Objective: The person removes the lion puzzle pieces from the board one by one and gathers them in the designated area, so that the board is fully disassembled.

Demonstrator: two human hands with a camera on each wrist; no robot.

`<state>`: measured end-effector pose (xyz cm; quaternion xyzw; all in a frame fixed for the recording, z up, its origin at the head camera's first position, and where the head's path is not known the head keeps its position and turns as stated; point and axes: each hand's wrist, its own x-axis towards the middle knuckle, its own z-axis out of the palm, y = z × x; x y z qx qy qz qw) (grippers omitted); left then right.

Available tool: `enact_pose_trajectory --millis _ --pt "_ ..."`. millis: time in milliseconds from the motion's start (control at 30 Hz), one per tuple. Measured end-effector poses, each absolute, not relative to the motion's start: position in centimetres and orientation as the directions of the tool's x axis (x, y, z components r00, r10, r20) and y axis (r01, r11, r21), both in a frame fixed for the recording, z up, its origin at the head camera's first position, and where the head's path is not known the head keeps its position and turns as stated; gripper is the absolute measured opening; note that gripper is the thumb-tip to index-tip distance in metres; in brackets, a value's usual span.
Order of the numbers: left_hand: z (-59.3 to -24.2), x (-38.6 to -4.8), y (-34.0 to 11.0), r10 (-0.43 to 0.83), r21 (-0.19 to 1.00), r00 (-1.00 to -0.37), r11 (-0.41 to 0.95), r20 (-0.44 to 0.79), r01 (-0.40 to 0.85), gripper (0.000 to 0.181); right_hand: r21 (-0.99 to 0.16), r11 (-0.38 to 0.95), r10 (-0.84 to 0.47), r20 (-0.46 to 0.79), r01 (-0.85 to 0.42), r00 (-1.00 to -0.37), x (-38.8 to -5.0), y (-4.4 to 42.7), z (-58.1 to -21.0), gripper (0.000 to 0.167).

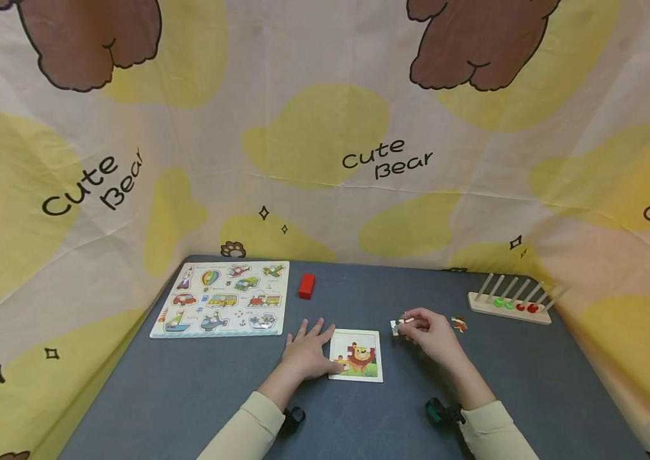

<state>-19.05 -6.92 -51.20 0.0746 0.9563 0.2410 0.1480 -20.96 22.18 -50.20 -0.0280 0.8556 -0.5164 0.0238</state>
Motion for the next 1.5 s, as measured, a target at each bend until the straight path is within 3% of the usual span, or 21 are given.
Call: enact_pose_trajectory --millis 600,1100,1500 --pt "-51.3 -19.0 -7.0 0.204 0.481 -0.948 0.874 -0.246 0.064 0.09 -0.873 0.486 -0.015 -0.062 0.046 -0.998 -21.0 24.3 -51.2 0.028" --pt "-51.2 -18.9 -7.1 0.205 0.482 -0.949 0.874 -0.241 0.067 0.089 -0.846 0.528 -0.003 -0.086 0.071 -0.996 -21.4 25.1 -52.5 0.02" --pt "-51.2 -18.8 -6.9 0.207 0.484 -0.947 0.873 -0.244 0.067 0.089 -0.77 0.636 0.009 -0.057 0.05 -0.998 -21.2 24.7 -52.5 0.015"
